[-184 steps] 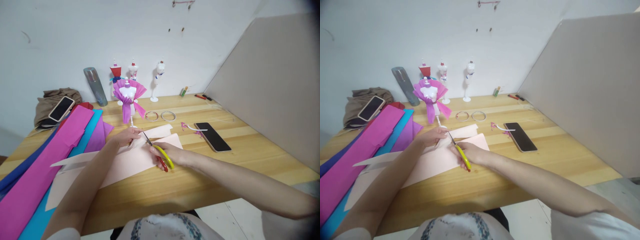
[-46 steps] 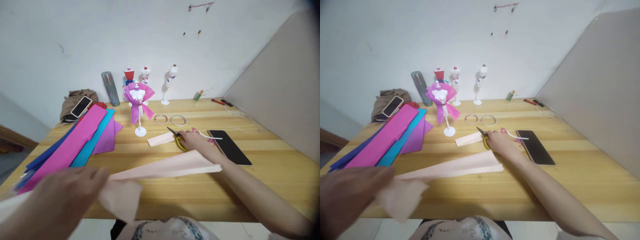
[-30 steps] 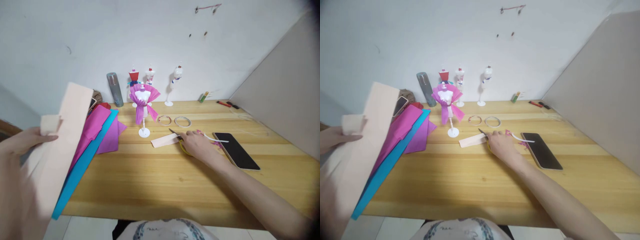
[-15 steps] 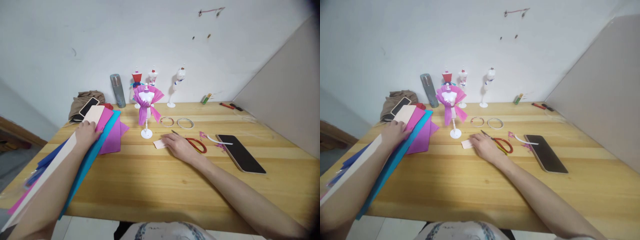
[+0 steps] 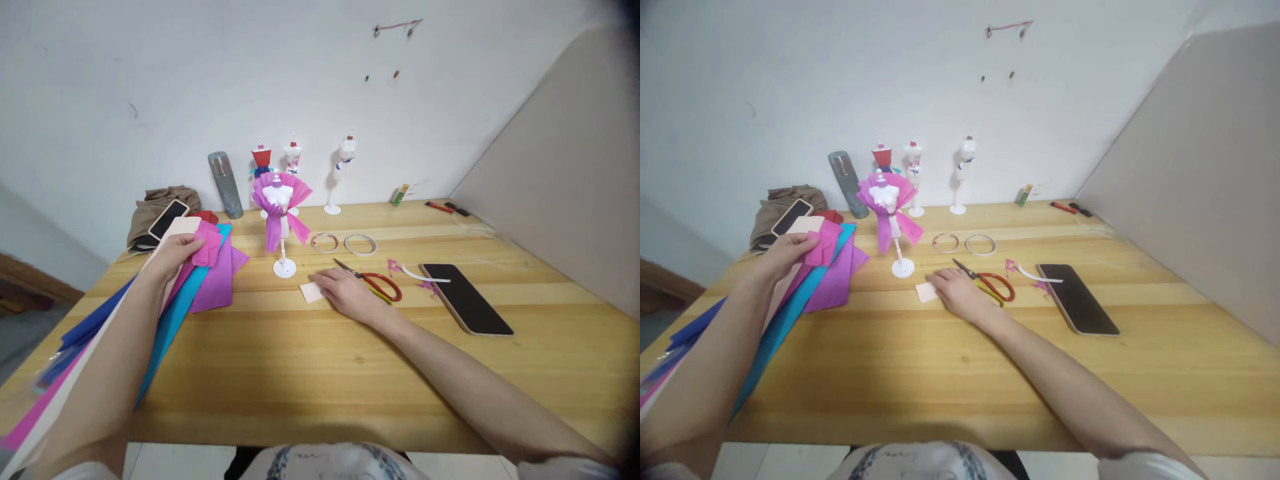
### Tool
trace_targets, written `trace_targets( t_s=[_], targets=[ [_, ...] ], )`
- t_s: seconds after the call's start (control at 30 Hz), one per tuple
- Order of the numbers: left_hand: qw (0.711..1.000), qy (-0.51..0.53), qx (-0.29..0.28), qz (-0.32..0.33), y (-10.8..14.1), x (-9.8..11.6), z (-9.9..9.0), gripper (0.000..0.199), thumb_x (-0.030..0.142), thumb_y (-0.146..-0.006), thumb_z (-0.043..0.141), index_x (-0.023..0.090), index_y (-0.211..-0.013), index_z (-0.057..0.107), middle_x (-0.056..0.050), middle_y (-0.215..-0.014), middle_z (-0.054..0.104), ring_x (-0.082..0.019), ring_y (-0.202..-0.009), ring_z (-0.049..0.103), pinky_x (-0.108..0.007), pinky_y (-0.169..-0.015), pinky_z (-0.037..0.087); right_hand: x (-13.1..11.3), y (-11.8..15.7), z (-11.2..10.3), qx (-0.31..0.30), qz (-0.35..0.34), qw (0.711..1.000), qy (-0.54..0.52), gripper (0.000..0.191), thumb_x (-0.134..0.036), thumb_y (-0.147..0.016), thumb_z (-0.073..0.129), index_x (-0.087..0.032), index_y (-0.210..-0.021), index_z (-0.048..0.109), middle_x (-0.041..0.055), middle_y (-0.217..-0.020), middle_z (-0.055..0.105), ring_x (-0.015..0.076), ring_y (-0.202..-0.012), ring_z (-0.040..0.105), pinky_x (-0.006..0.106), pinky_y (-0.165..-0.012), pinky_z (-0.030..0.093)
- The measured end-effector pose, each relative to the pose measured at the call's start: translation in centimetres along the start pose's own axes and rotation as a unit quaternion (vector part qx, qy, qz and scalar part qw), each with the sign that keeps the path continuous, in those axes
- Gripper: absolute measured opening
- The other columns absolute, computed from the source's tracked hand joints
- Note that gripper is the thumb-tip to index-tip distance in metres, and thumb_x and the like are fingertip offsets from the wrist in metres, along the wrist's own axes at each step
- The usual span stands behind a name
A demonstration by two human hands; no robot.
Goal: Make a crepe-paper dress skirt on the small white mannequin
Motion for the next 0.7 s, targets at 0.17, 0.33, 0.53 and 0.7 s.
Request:
trace_targets(
  t_s=[0.17, 0.33, 0.53, 0.7],
  targets=[
    [0.985, -0.058, -0.164, -0.005, 0.8, 1.4, 4.0, 0.042, 0.055, -0.056, 0.079, 0.018, -0.069, 0.066, -0.001, -0.066, 0.064, -0.017, -0.064, 0.057, -0.030, -0.064, 0.046, -0.3, -0.7, -0.8, -0.052, 0.008, 0.998, -0.017, 0.021, -0.008, -0.087, 0.053, -0.014, -0.091, 0.072, 0.0124, -0.093, 0.067, 0.0237, -0.093, 0.062, 0.037, -0.086, 0.049],
    [0.996, -0.047, -0.038, 0.068, 0.8, 4.7, 2.9, 0.041, 0.057, -0.064, 0.073, 0.017, -0.075, 0.070, -0.005, -0.071, 0.070, -0.021, -0.072, 0.065, -0.034, -0.073, 0.053, -0.9, -1.0, -2.6, -0.074, 0.061, 0.984, -0.149, 0.013, -0.008, -0.079, 0.055, -0.016, -0.075, 0.064, 0.0062, -0.083, 0.065, 0.0171, -0.078, 0.058, 0.030, -0.072, 0.043],
    [0.953, -0.058, -0.272, 0.119, 8.0, 11.3, 5.6, 0.028, 0.048, -0.070, 0.074, 0.021, -0.079, 0.077, -0.005, -0.074, 0.075, -0.021, -0.068, 0.069, -0.030, -0.065, 0.055, -2.4, -2.6, -5.9, 0.020, 0.180, 0.865, -0.468, 0.027, -0.042, -0.073, 0.070, -0.018, -0.073, 0.057, -0.0036, -0.065, 0.054, 0.0104, -0.057, 0.047, 0.024, -0.055, 0.035],
    [0.962, -0.069, -0.169, 0.204, 10.4, 14.5, 12.0, 0.030, 0.042, -0.071, 0.074, 0.023, -0.094, 0.075, -0.003, -0.081, 0.075, -0.019, -0.069, 0.066, -0.029, -0.063, 0.051, -4.8, -4.5, -9.6, 0.178, 0.151, 0.848, -0.476, 0.027, -0.040, -0.071, 0.074, -0.019, -0.074, 0.058, -0.0007, -0.072, 0.060, 0.0132, -0.067, 0.055, 0.026, -0.060, 0.041]
  ],
)
Point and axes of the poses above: each hand's wrist, its own y-axis away from the middle knuckle, its own z-axis out of the palm, x = y × z, the point moved 4 cm from there along -y, towards the middle knuckle
